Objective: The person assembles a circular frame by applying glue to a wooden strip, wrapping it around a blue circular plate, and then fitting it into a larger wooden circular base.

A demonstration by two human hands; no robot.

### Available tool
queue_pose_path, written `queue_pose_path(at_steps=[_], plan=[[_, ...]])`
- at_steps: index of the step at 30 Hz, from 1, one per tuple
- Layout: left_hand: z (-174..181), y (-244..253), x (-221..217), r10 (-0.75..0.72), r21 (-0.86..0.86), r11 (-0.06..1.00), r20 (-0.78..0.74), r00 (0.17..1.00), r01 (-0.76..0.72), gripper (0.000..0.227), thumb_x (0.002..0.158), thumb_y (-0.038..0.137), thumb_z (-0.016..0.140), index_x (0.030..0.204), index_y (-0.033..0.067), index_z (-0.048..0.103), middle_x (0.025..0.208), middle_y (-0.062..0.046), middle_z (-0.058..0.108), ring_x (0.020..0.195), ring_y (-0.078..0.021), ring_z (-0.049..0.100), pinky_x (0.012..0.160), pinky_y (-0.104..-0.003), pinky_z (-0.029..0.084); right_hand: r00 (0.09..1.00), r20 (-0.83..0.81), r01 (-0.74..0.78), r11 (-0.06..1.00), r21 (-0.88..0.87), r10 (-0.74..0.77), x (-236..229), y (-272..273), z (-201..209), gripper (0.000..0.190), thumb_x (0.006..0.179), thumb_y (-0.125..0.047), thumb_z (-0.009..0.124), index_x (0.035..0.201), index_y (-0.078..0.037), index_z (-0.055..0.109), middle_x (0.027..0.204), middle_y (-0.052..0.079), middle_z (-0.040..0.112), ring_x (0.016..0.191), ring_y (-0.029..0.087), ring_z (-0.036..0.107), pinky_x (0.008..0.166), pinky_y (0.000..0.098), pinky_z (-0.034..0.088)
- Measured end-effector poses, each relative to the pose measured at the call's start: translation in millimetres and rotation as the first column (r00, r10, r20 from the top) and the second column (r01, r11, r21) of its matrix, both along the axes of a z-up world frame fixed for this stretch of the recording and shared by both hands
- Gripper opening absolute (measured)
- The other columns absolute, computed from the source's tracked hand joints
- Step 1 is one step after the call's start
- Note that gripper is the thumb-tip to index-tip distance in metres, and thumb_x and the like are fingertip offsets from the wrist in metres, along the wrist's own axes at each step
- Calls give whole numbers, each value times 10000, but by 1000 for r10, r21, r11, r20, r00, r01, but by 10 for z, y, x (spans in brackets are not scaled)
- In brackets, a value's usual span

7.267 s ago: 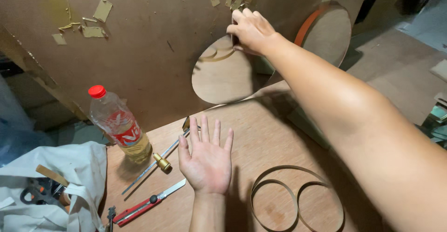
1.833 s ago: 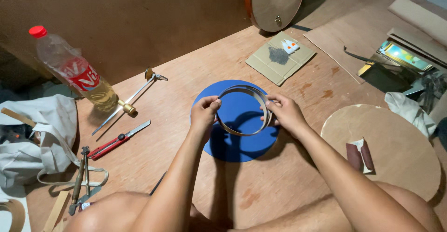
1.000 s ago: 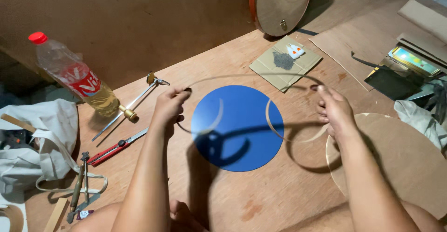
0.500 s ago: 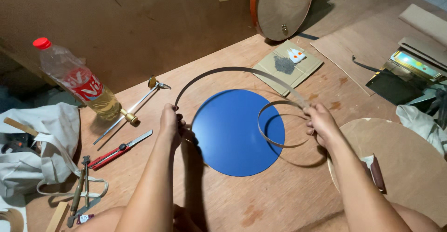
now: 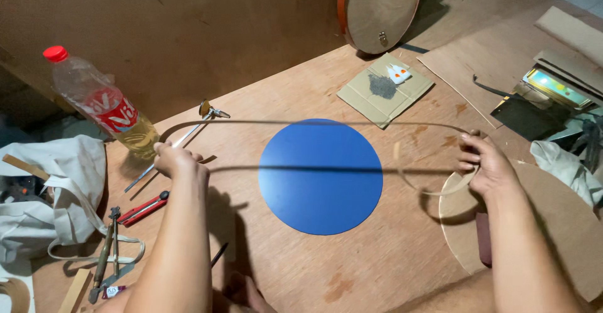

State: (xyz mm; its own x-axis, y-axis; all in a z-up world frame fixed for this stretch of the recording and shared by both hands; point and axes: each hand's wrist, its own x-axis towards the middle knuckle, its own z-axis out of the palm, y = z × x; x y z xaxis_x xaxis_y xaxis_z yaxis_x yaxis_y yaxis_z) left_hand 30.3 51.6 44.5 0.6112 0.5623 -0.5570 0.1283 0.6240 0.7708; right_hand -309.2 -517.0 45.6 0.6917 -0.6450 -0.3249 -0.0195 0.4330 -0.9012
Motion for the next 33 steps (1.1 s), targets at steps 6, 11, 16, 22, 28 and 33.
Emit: queue_pose_path(at_steps=[6,11,16,22,28,33], plan=[[153,-163,-288,-16,-106,994,-97,995,6,388,1180,488,459,970,188,332,727,1,159,625,-159,97,545,-349,118,948,297,-185,958,220,115,140,98,-153,281,1100,-174,625,1218,-417,702,1290,-113,755,582,-93,368,438,54,240],[80,268,59,165,-146,976,34,986,-159,338,1123,423,413,894,189,493,659,12,370,533,-125,234,474,-302,154,921,-265,112,846,-522,-285,-86,184,172,217,1054,-378,821,1214,-281,712,1168,-37,812,628,-9,437,423,198,278],[341,324,-9,193,-72,979,41,980,-189,307,1082,379,375,1009,155,571,694,-56,456,514,-169,300,453,-338,213,863,-140,254,657,-710,-485,-247,-485,-347,177,1207,-439,782,1244,-272,735,1082,-78,763,841,53,645,440,346,495],[-153,-144,-326,-168,241,945,-219,961,220,463,1150,427,377,1271,90,671,899,-1,603,600,-151,485,478,-356,342,819,-494,-144,729,-669,-291,25,452,-233,337,1204,-268,568,1444,-129,760,1057,52,792,533,195,477,411,382,362],[-1334,-56,-552,-340,676,461,-464,818,575,520,1194,612,379,1385,180,599,1423,-184,730,1410,-401,663,1175,-599,515,698,-677,-476,556,-682,-234,44,478,-987,501,1144,-501,560,1584,-314,711,1157,-21,870,1250,280,771,1085,510,589],[-916,36,-1211,-409,600,-134,-758,508,788,421,1060,216,452,1358,54,701,1371,-238,661,1245,-555,737,1012,-708,612,569,-789,-611,524,-593,-231,-273,1326,-269,500,1086,-430,514,1504,-341,773,1092,72,898,975,323,866,984,513,664]])
